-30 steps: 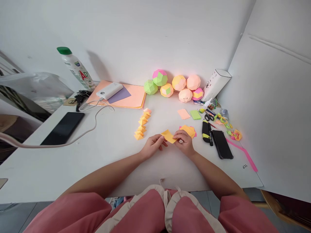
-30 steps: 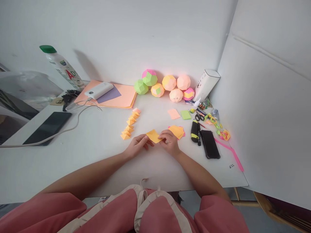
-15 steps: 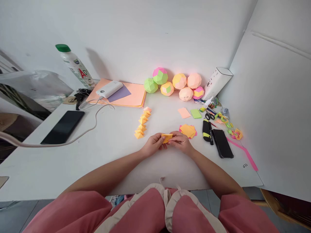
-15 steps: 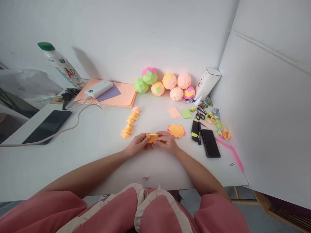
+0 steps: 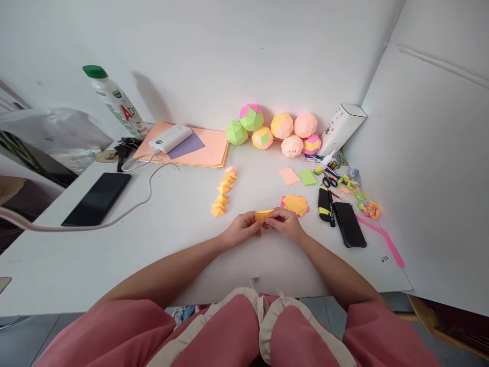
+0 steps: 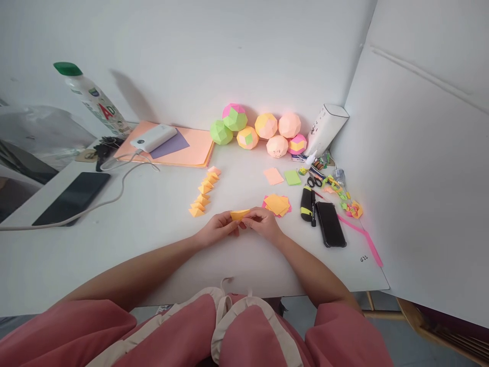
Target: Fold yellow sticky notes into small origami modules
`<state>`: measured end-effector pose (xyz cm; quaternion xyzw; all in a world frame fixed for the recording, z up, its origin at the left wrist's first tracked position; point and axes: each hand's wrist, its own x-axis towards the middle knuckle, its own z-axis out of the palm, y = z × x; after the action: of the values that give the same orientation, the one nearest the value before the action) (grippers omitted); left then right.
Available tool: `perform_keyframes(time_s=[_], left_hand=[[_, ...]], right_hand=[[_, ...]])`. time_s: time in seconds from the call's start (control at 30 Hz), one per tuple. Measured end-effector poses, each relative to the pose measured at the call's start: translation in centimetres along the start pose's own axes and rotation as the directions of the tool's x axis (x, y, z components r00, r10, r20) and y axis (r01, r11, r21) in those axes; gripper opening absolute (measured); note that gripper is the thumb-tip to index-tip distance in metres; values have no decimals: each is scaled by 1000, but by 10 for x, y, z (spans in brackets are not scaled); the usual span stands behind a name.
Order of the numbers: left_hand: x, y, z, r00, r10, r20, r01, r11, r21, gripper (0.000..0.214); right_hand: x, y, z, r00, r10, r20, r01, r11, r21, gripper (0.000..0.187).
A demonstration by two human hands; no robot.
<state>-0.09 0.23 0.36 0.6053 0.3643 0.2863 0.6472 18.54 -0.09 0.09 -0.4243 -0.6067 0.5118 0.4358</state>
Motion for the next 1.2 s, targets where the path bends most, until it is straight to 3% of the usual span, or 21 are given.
perform_keyframes(time_s=[0.2, 0.33, 0.57, 0.8, 0.93, 1.2], left_hand=[[-1, 2, -1, 1000, -26, 10, 26, 999, 37, 38], [-1, 0, 0, 999, -32, -8, 32, 999, -15, 39], [3, -8, -1, 997, -9, -72, 3, 997, -77, 41], [3, -9, -1, 999, -13, -53, 8, 996, -89, 37], [3, -8, -1, 999, 10, -32, -14, 995, -101, 38], [0, 1, -2, 997, -42, -68, 40, 999, -30, 40]], right_hand=[[-1, -2, 0, 985, -162, -62, 149, 973, -179, 10], [-1, -8, 0, 990, -110, -91, 90, 976, -200, 10], [-2, -8, 1, 999, -12, -31, 9, 995, -102, 13], [0, -2, 0, 993, -101, -56, 94, 988, -124, 13], [1, -4, 0, 992, -90, -84, 74, 981, -182, 13], [0, -6, 2, 996, -37, -78, 27, 992, -121, 12]])
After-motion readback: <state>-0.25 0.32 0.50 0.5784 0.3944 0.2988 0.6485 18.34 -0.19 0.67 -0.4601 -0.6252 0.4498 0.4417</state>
